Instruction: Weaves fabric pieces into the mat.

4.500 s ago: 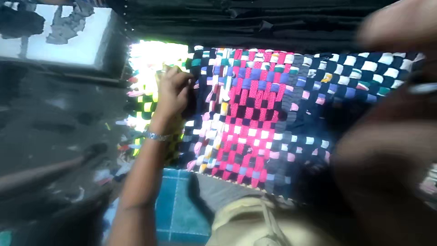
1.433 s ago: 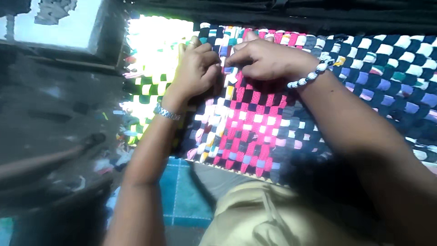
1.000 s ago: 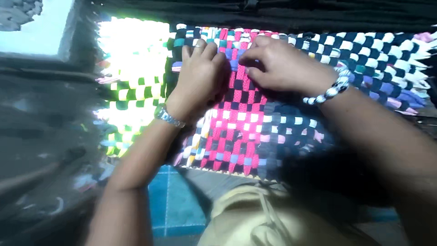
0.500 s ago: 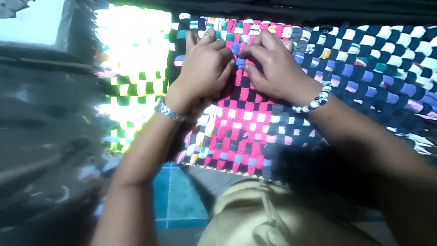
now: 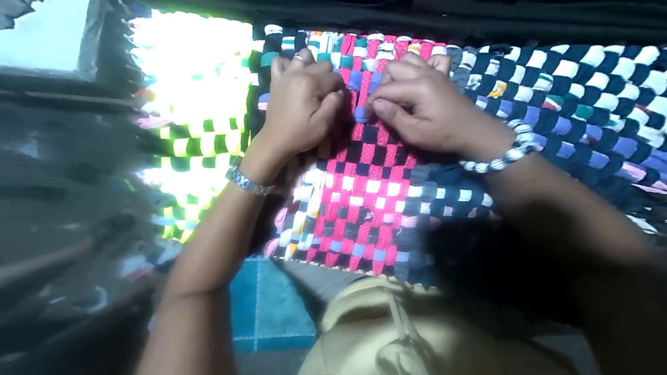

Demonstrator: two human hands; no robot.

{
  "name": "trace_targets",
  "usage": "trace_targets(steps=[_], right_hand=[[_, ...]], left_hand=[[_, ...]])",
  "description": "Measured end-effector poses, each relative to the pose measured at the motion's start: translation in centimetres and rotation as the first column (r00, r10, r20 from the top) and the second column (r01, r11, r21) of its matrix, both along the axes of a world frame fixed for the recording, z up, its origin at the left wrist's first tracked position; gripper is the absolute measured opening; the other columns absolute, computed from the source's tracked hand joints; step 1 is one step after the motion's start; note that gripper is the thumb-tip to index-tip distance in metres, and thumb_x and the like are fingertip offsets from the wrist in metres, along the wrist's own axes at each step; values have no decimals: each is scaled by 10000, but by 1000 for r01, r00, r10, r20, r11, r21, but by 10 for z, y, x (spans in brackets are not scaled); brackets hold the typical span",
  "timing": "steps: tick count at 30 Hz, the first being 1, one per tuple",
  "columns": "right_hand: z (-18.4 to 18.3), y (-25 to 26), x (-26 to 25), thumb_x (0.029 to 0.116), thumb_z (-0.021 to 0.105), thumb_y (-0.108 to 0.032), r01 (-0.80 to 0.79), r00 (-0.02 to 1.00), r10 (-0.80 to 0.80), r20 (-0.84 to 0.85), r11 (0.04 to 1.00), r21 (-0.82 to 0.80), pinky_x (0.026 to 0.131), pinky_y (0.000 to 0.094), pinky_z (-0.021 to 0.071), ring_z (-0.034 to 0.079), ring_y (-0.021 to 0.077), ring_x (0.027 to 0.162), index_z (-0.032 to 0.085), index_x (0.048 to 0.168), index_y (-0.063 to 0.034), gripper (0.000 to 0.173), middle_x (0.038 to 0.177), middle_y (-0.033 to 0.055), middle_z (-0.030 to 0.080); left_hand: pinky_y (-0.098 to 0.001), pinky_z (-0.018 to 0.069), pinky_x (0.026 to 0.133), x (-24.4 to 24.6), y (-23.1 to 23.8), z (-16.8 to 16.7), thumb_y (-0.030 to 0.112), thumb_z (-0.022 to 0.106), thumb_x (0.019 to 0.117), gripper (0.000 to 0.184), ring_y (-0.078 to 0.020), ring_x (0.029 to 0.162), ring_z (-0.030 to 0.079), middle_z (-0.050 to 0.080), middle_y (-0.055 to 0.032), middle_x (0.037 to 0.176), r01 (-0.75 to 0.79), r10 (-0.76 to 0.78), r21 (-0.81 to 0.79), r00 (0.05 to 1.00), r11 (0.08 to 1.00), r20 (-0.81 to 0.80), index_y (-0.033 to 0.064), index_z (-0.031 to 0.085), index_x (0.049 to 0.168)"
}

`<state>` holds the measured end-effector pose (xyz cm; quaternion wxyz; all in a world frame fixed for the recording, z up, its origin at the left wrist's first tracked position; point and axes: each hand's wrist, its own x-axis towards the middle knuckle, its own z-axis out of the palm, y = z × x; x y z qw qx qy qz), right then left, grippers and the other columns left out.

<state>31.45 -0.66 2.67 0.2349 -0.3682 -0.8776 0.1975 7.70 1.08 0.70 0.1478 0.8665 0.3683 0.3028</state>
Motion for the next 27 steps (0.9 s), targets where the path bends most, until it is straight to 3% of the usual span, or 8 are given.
trace_targets(steps=[2,5,9,12,15,19,23,27], right_hand=[[22,-1,17,1067,411,-206,20,999,-21,-41,1000,-12,885,382,488,621,167,979,747,1102,-62,367,1029,100,656],[46,-5,38,1062,420,-212,171,985,-171,10,985,26,814,297,486,597,140,902,718,1157,-44,355,1037,121,639],[27,-28,38,1021,509,-198,249,946,-232,227,967,-49,908,622,473,614,411,1110,716,1220,-36,330,1146,223,639],[13,-48,28,1039,517,-165,328,909,-309,281,944,-23,912,646,404,569,439,1178,672,1304,-39,332,1199,210,636],[-5,-39,26,1021,457,-194,318,913,-324,246,946,66,825,605,382,587,410,1086,707,1207,-56,341,1071,170,650],[-15,-26,30,998,442,-229,233,958,-237,164,971,46,845,596,326,545,379,1035,733,1014,-76,329,911,116,607],[-19,-18,38,1010,436,-257,135,989,-136,61,991,20,879,563,292,538,314,986,764,967,-105,364,833,64,612],[-3,-17,52,1029,461,-193,48,995,-61,-84,987,-153,926,476,332,567,181,982,772,946,-78,341,880,31,685]], left_hand=[[-482,357,944,-7,0,1,161,372,1048,395,-279,1000,583,651,-125,879,39,-37,-26,994,999,104,18,713,909],[-512,354,903,-2,-6,6,169,421,1011,327,-316,1027,557,646,-126,941,74,-75,22,994,997,79,58,727,1038],[-633,369,893,36,-21,11,200,494,965,327,-460,1126,545,646,-189,1069,66,-56,60,985,996,-160,97,737,1158],[-647,369,915,57,-24,2,173,530,972,254,-464,1147,551,642,-189,1082,5,22,108,970,994,-243,51,705,1110],[-629,340,923,58,-21,-4,205,484,999,280,-448,1127,544,641,-163,1012,9,14,101,974,995,-225,55,714,1057],[-594,321,887,53,-9,-2,232,454,1007,333,-409,1075,551,670,-112,927,108,-96,49,976,993,-198,80,743,944],[-572,315,872,52,1,0,276,422,1011,391,-365,1072,573,695,-74,895,156,-155,-8,972,988,-177,110,742,859],[-429,290,934,37,3,4,177,447,1031,369,-189,995,530,642,-23,829,303,-279,-153,947,941,159,64,730,823]])
